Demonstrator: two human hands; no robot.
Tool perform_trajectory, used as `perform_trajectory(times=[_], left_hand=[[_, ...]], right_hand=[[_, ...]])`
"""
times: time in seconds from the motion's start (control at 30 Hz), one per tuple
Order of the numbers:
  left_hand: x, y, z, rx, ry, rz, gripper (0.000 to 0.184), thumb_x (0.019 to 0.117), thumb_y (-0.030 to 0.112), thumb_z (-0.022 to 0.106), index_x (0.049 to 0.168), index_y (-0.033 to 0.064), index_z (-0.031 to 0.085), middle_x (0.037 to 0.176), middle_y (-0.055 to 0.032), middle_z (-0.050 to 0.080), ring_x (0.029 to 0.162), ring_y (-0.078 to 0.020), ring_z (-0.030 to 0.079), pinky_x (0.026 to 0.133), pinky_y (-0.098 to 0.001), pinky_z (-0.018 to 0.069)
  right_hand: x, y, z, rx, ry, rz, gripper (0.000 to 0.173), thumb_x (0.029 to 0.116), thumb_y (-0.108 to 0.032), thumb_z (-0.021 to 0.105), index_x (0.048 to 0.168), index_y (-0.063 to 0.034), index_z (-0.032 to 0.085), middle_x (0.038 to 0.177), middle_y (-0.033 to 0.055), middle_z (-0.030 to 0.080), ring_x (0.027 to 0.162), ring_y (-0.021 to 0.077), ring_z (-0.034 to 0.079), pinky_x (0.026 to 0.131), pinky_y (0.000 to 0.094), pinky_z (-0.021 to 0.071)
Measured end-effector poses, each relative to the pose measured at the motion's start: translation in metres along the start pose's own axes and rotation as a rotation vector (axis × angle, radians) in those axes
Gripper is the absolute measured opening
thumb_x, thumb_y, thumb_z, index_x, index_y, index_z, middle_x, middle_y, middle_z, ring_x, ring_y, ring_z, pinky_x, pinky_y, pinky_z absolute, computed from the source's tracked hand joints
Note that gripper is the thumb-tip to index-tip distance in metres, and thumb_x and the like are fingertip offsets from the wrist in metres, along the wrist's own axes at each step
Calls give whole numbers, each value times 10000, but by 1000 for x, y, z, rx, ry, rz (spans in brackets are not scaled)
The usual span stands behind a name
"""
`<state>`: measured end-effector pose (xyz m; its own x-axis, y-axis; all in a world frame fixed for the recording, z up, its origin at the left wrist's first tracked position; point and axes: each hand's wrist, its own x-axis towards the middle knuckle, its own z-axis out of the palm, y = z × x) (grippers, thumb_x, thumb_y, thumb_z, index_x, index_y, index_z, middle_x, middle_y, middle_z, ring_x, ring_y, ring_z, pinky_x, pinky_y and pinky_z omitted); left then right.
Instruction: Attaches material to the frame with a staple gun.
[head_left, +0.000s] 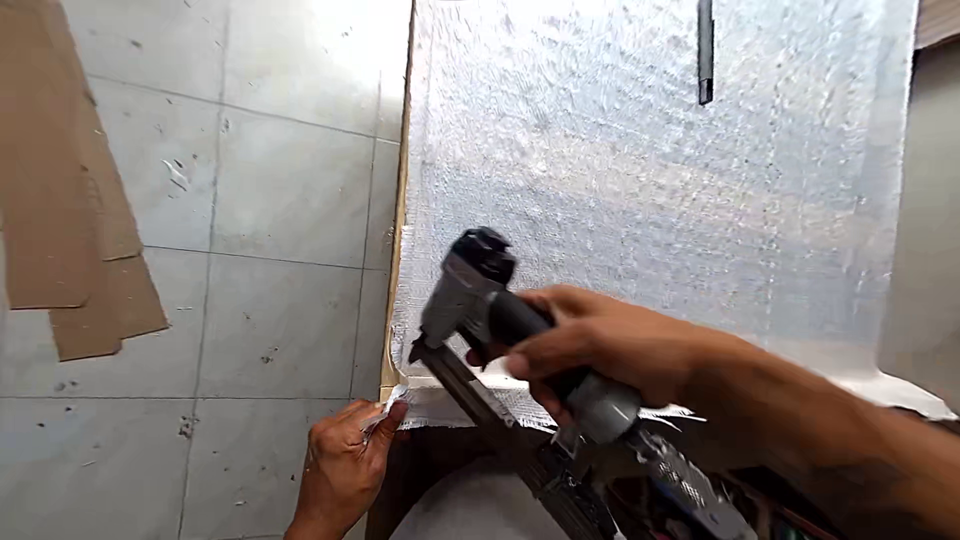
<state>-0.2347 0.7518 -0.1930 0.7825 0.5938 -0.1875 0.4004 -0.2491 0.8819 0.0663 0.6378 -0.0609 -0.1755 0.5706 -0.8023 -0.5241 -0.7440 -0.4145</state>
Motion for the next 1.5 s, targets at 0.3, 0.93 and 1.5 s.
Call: perform_trajectory(times=[0.3, 0.93, 1.5], left_hand=[[7, -13, 11, 342, 246, 402, 486, 1031, 425, 564, 724, 92, 741, 707, -17, 729, 697, -95, 709, 654, -268, 592], [16, -21, 4, 599, 255, 652, 476, 1011, 378, 546, 683, 79, 718, 623, -48, 679, 621, -202, 692, 541, -364, 546], [128, 139, 222, 912, -571, 1005, 618, 1085, 523, 185, 1610, 252, 364, 1685, 17, 305, 1573, -350, 191, 1159, -763, 130]], right_hand=[[-104, 119, 23, -418, 313, -629, 498, 815, -254, 813, 1282, -179, 660, 988, 13, 740, 745, 69, 694, 668, 284, 612], [33, 241, 103, -1762, 942, -752, 500, 960, -63, 555, 1449, -165, 555, 1186, 95, 673, 560, 193, 611, 463, 340, 521], [-140, 393, 11, -1278, 1301, -753, 826, 718, -212, 835, 1483, -142, 530, 1396, 105, 628, 794, 203, 746, 545, 379, 602]])
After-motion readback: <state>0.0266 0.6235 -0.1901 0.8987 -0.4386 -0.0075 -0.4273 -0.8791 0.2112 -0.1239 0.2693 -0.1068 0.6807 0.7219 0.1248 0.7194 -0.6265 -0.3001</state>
